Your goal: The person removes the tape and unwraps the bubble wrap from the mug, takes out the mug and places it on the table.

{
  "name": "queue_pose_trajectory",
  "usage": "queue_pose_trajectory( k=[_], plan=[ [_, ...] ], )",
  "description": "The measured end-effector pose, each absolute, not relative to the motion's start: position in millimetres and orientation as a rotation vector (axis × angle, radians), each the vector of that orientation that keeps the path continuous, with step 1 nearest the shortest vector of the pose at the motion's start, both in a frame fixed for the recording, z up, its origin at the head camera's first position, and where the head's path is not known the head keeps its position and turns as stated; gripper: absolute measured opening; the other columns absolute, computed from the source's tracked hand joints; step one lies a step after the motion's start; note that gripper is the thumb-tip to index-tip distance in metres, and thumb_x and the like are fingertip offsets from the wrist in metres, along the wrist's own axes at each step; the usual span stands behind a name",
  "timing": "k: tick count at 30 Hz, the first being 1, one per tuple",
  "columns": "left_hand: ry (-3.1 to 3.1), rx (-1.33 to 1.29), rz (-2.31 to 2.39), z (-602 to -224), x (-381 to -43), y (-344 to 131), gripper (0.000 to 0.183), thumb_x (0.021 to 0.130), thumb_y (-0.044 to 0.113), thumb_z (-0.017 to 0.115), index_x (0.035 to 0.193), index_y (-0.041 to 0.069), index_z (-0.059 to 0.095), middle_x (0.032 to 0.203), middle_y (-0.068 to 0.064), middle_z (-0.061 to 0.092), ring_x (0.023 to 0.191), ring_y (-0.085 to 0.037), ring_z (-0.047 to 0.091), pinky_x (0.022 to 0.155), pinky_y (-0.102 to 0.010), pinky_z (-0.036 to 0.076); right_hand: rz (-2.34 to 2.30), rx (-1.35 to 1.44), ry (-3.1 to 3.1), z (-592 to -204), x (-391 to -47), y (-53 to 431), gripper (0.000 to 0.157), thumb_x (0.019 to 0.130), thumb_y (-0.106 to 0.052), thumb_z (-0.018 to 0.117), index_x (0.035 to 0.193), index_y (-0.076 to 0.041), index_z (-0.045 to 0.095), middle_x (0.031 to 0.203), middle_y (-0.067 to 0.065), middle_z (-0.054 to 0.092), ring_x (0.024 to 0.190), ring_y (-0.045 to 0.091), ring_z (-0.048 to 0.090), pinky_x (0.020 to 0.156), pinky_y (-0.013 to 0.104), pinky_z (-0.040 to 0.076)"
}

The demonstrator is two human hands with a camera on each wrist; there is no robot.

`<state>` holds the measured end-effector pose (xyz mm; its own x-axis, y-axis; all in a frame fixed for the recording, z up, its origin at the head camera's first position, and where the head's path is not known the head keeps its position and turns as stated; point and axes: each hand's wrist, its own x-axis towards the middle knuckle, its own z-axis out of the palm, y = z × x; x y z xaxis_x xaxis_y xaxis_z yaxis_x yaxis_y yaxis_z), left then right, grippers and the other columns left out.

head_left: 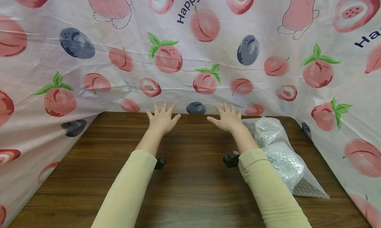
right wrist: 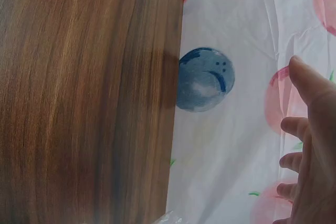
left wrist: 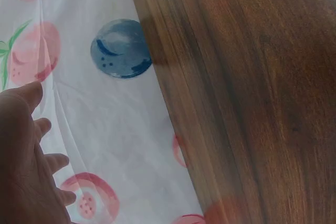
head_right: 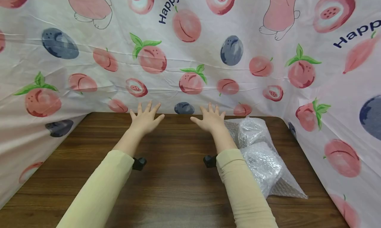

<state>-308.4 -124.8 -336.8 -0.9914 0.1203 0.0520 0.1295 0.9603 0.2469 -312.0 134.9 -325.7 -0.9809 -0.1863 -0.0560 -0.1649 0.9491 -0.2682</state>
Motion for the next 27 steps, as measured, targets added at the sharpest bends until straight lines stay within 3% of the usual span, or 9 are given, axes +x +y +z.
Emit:
queue_pose_trajectory(
  k=[15,27],
  plan=[
    [-3.089,-0.218,-0.5,-336,-305,-129,0.067,0.099,0.057,0.034,0.155,0.026,0.016,0.158,-0.016,0.007,0.139,-0.046,-0.01,0.102,-0.071,-0.002,-0.456,-0.315,3.068,-309,-300,135,0.076,0.094,-0.063,0.039,0.155,-0.02,0.02,0.158,0.019,0.007,0.141,0.043,0.001,0.105,0.068,0.003],
    [-2.993,-0.316,-0.557,-335,-297,-127,0.066,0.099,0.054,0.036,0.154,0.019,0.023,0.151,-0.021,0.027,0.138,-0.046,0.018,0.103,-0.067,0.018,-0.529,-0.363,3.143,-287,-274,131,0.076,0.094,-0.06,0.045,0.153,-0.018,0.025,0.155,0.021,0.018,0.14,0.043,0.013,0.105,0.067,0.01]
  ],
)
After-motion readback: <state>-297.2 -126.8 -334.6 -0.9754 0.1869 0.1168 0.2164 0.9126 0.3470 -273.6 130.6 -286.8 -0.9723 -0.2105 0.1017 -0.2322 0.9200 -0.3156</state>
